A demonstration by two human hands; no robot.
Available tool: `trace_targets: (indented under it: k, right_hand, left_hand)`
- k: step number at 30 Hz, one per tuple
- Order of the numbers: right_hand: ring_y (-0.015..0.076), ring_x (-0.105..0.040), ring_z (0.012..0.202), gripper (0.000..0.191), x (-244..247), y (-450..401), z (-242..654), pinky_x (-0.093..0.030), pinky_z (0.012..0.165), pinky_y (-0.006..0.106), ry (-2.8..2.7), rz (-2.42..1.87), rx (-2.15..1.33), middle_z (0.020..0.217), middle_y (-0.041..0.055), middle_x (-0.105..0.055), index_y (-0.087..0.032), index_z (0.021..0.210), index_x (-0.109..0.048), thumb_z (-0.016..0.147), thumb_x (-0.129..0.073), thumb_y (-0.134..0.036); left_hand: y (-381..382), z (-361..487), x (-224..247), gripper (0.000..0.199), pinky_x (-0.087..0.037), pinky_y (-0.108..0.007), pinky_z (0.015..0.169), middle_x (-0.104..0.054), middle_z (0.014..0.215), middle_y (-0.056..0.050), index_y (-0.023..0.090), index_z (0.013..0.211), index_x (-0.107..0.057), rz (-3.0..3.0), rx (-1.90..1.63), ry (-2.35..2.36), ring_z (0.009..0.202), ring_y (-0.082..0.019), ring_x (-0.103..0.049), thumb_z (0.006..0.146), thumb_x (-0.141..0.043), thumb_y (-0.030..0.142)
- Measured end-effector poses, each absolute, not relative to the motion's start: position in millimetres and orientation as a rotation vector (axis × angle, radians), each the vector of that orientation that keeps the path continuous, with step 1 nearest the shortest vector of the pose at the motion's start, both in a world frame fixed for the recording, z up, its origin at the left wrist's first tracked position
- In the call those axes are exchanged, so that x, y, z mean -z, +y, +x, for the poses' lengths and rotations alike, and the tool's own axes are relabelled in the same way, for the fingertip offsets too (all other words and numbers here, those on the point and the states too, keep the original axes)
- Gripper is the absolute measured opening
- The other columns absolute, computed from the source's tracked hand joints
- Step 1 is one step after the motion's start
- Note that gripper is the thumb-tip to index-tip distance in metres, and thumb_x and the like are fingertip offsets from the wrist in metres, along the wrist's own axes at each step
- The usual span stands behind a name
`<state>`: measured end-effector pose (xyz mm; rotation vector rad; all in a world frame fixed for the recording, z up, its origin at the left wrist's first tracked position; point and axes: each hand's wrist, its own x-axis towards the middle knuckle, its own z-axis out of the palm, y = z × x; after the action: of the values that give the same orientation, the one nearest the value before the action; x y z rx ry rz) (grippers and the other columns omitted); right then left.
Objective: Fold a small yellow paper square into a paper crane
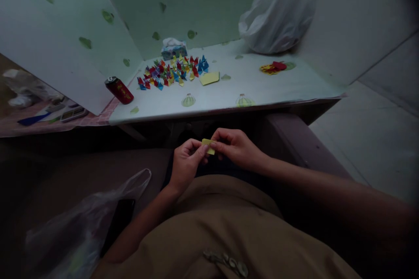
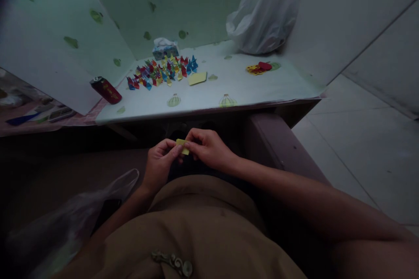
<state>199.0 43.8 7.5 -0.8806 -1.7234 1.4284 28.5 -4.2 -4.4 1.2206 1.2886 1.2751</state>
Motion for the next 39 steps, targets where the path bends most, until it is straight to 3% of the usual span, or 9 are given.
trace_targets:
  k: [4,10,21,33,39]
  right_hand:
    - [0.0113,-0.056,0.052,0.023,-8.8,42.9,200.7,-0.041,0.052,0.024,-1.748,-0.932,-1.410,0.060,-0.0014,-0.059,-0.018,0.074,-0.059,0.090,-0.060,-0.034]
    - [0.0111,-0.059,0.057,0.018,-7.6,42.7,198.8,-0.047,0.055,0.025,-1.665,-0.826,-1.487,0.072,-0.0007,-0.063,-0.018,0.083,-0.059,0.089,-0.064,-0.035]
    - [0.0119,-0.059,0.061,0.019,-3.9,41.5,197.4,-0.050,0.058,0.026,-1.588,-0.727,-1.511,0.075,-0.0014,-0.062,-0.021,0.093,-0.059,0.087,-0.070,-0.035]
    - [0.0144,-0.059,0.069,0.004,-4.7,42.4,199.7,-0.049,0.065,0.028,-1.701,-0.750,-1.347,0.075,0.0012,-0.064,-0.019,0.079,-0.065,0.082,-0.067,-0.021]
    - [0.0142,-0.060,0.070,0.003,-6.1,41.7,199.2,-0.049,0.065,0.027,-1.697,-0.738,-1.361,0.075,0.0003,-0.065,-0.019,0.082,-0.064,0.080,-0.065,-0.018]
  left_hand:
    - [-4.5,29.5,5.5,0.022,-0.049,-0.021,0.059,-0.066,0.066,0.001,0.016,0.081,-0.068,1.190,-1.332,1.256,0.059,-0.010,-0.061,0.081,-0.077,0.036]
    - [-4.8,30.0,8.0,0.027,-0.051,-0.021,0.063,-0.068,0.077,0.002,0.018,0.098,-0.064,1.185,-1.450,1.220,0.063,-0.009,-0.063,0.079,-0.079,0.031]
    - [-6.8,30.5,6.5,0.018,-0.050,-0.022,0.060,-0.066,0.073,0.001,0.018,0.086,-0.066,1.215,-1.417,1.240,0.062,-0.010,-0.061,0.079,-0.078,0.030]
    - [-8.0,30.6,8.0,0.011,-0.051,-0.023,0.065,-0.069,0.079,0.000,0.019,0.082,-0.069,1.305,-1.479,1.209,0.067,-0.011,-0.061,0.079,-0.077,0.026]
    - [-7.5,29.8,9.3,0.011,-0.051,-0.024,0.064,-0.069,0.076,0.000,0.019,0.085,-0.069,1.255,-1.465,1.221,0.066,-0.012,-0.063,0.079,-0.075,0.026]
